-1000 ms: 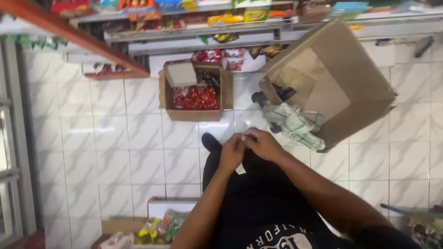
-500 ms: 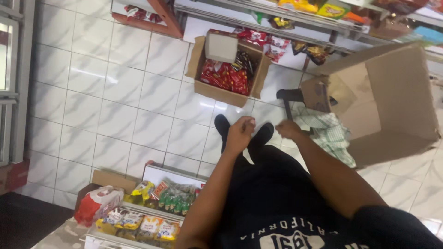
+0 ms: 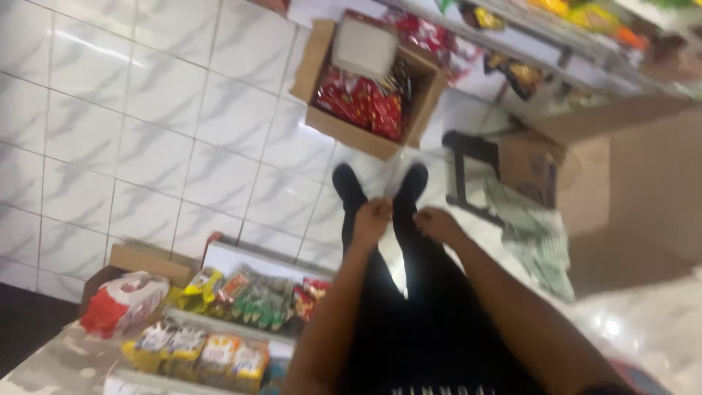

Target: The person wipes individual snack boxes and bars with a cloth, scans them with a handheld scanner, and places them onto retail shelves.

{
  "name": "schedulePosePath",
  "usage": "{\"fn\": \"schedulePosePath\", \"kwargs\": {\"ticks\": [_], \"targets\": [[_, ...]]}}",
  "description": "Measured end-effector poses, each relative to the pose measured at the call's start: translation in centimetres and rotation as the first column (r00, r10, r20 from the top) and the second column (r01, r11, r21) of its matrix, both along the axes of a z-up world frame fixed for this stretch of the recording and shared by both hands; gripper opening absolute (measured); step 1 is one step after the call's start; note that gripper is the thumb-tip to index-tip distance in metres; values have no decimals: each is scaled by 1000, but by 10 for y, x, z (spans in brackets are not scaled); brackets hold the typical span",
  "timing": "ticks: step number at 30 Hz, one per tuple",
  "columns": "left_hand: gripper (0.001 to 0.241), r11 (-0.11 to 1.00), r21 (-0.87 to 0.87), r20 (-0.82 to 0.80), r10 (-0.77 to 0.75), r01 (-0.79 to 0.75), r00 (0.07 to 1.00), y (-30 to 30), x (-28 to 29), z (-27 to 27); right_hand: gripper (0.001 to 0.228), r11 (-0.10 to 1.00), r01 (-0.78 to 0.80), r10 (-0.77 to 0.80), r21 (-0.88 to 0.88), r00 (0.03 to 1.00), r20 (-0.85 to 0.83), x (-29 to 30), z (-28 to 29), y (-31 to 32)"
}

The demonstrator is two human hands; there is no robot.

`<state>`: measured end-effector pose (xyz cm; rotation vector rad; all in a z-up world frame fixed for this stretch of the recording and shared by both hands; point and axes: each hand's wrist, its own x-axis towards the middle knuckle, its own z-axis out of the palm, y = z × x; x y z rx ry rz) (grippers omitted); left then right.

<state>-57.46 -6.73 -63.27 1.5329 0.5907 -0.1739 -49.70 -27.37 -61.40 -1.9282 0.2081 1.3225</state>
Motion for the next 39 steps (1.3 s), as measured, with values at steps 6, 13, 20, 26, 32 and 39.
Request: {"fn": "schedulePosePath", "kwargs": {"ticks": [6, 13, 20, 26, 32, 39], "targets": [[33, 933, -229, -289, 207, -278, 935, -29, 12, -63, 33, 938, -294, 331, -185, 917, 221, 53, -87, 34], [35, 979, -79, -245, 164, -188, 955, -57, 18, -164, 29, 820, -377, 570, -430, 592, 569, 148, -219, 81], [33, 910, -304, -471, 114, -283, 875, -70, 61, -187, 34, 664, -328, 747, -672, 248, 617, 176, -348, 71], [36, 886, -279, -436, 226, -370, 871, -66, 27, -195, 27, 767, -255, 618, -589, 544, 568, 161, -329, 73], [37, 991, 122, -386, 98, -54, 917, -51, -24, -142, 34, 828, -241, 510, -506, 699, 501, 123, -155, 60], [40, 954, -291, -306, -20, -74, 952, -34, -17, -13, 37, 930, -242, 367, -276, 646, 670, 46, 41, 6]]}}
